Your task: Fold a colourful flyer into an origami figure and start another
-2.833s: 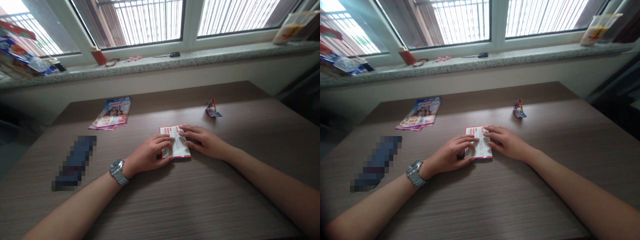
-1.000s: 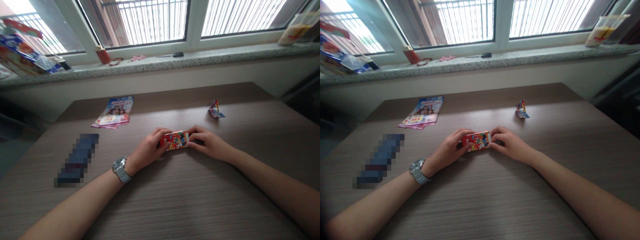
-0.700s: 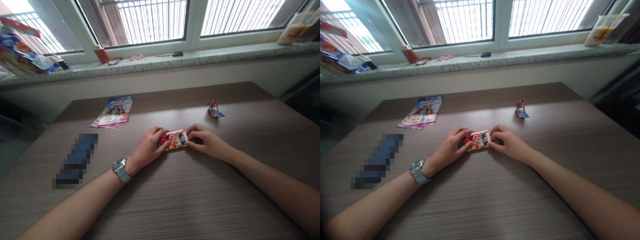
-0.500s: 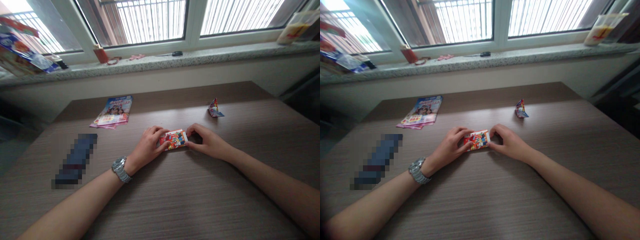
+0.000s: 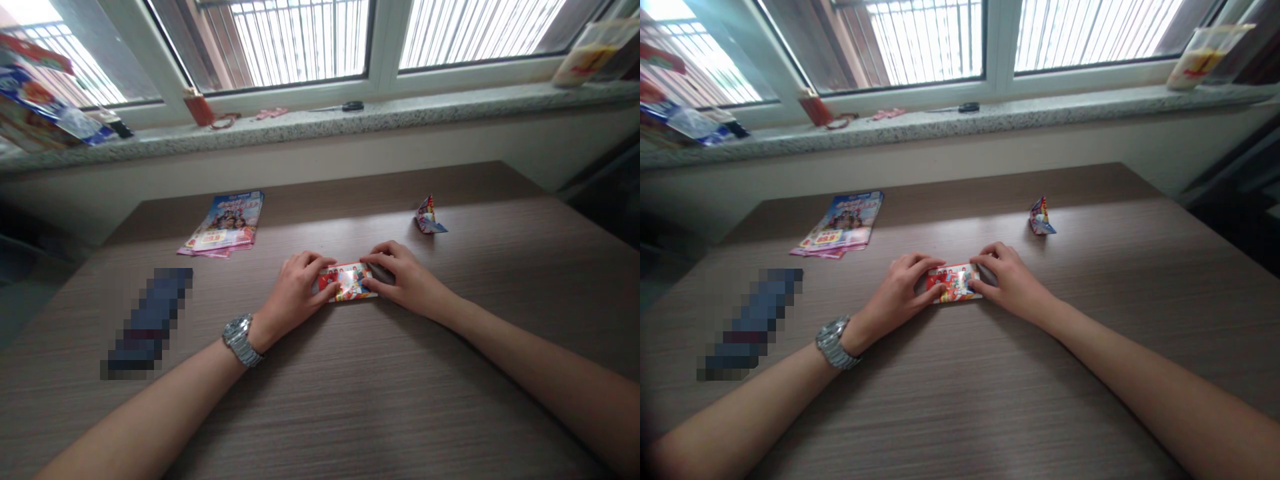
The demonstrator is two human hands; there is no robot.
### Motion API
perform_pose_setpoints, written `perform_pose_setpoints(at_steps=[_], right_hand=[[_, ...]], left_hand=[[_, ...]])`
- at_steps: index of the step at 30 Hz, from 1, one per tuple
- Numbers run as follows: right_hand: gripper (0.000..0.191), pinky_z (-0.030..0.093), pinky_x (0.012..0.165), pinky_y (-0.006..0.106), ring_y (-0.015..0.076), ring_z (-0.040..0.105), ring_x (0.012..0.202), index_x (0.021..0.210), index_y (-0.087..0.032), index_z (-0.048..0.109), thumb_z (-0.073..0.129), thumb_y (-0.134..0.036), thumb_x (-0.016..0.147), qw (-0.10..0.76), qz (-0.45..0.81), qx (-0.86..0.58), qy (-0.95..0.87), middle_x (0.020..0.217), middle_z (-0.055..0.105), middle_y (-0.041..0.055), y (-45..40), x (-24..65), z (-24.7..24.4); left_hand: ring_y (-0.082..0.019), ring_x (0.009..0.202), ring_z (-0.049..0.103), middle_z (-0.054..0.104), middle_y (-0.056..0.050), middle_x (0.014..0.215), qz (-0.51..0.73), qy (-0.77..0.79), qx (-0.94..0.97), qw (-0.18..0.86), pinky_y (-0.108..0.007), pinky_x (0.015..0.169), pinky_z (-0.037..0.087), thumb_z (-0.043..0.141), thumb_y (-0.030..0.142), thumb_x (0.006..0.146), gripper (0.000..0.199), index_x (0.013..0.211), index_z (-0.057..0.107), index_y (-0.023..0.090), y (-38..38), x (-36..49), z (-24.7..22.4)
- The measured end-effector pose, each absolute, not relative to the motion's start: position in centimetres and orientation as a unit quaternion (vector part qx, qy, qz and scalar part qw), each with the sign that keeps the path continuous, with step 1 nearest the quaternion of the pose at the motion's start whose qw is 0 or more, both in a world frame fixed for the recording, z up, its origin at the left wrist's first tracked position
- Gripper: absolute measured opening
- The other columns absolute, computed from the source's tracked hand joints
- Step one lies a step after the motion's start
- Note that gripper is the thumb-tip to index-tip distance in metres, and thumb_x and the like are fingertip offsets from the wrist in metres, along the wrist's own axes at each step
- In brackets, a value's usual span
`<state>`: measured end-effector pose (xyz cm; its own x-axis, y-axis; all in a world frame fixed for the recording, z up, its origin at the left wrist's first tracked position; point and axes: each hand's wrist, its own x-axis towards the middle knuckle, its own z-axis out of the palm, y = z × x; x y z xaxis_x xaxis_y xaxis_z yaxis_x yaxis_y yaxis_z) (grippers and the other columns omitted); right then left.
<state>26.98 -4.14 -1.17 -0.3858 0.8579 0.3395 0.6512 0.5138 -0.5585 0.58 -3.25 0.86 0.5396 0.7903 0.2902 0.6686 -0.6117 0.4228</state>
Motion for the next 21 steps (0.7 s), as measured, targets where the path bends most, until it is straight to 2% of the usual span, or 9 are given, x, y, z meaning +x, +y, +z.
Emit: perform_pose_setpoints(at_steps=[7, 16, 18, 21], right_hand=[[0.025, 0.049, 0.100, 0.049, 0.0292, 0.057, 0.112, 0.111, -0.025, 0.067, 0.073, -0.033, 0.088, 0.306, 0.186, -0.467, -0.808, 0.114, 0.058, 0.0099, -4.23, 26.79, -0.58], [0.022, 0.049, 0.087, 0.041, 0.0263, 0.058, 0.101, 0.107, -0.024, 0.059, 0.071, -0.029, 0.090, 0.302, 0.218, -0.458, -0.807, 0.106, 0.063, 0.0075, -4.52, 26.74, -0.23], [0.022, 0.050, 0.087, 0.041, 0.0257, 0.059, 0.099, 0.109, -0.024, 0.059, 0.070, -0.028, 0.090, 0.307, 0.235, -0.451, -0.805, 0.106, 0.064, 0.0072, -4.59, 26.73, -0.21], [0.033, 0.050, 0.093, 0.045, 0.0270, 0.059, 0.108, 0.122, -0.024, 0.060, 0.069, -0.029, 0.091, 0.315, 0.231, -0.451, -0.802, 0.114, 0.061, 0.0092, -4.57, 26.74, -0.38]], left_hand=[[-0.027, 0.109, 0.058, 0.063, -0.009, 0.120, 0.231, 0.412, 0.870, 0.140, -0.046, 0.098, 0.047, 0.070, 0.032, 0.093, 0.038, 0.130, 0.064, 0.027, -3.28, 0.61, 0.94], [-0.027, 0.114, 0.057, 0.060, -0.009, 0.124, 0.227, 0.405, 0.873, 0.149, -0.047, 0.102, 0.046, 0.068, 0.035, 0.095, 0.030, 0.123, 0.067, 0.026, -3.30, 0.53, 0.88], [-0.026, 0.114, 0.057, 0.060, -0.009, 0.124, 0.230, 0.400, 0.873, 0.160, -0.045, 0.102, 0.046, 0.067, 0.034, 0.095, 0.027, 0.121, 0.067, 0.025, -3.33, 0.54, 0.98], [-0.026, 0.112, 0.057, 0.060, -0.008, 0.122, 0.229, 0.397, 0.873, 0.164, -0.045, 0.100, 0.047, 0.068, 0.033, 0.095, 0.025, 0.117, 0.065, 0.023, -3.34, 0.57, 1.09]])
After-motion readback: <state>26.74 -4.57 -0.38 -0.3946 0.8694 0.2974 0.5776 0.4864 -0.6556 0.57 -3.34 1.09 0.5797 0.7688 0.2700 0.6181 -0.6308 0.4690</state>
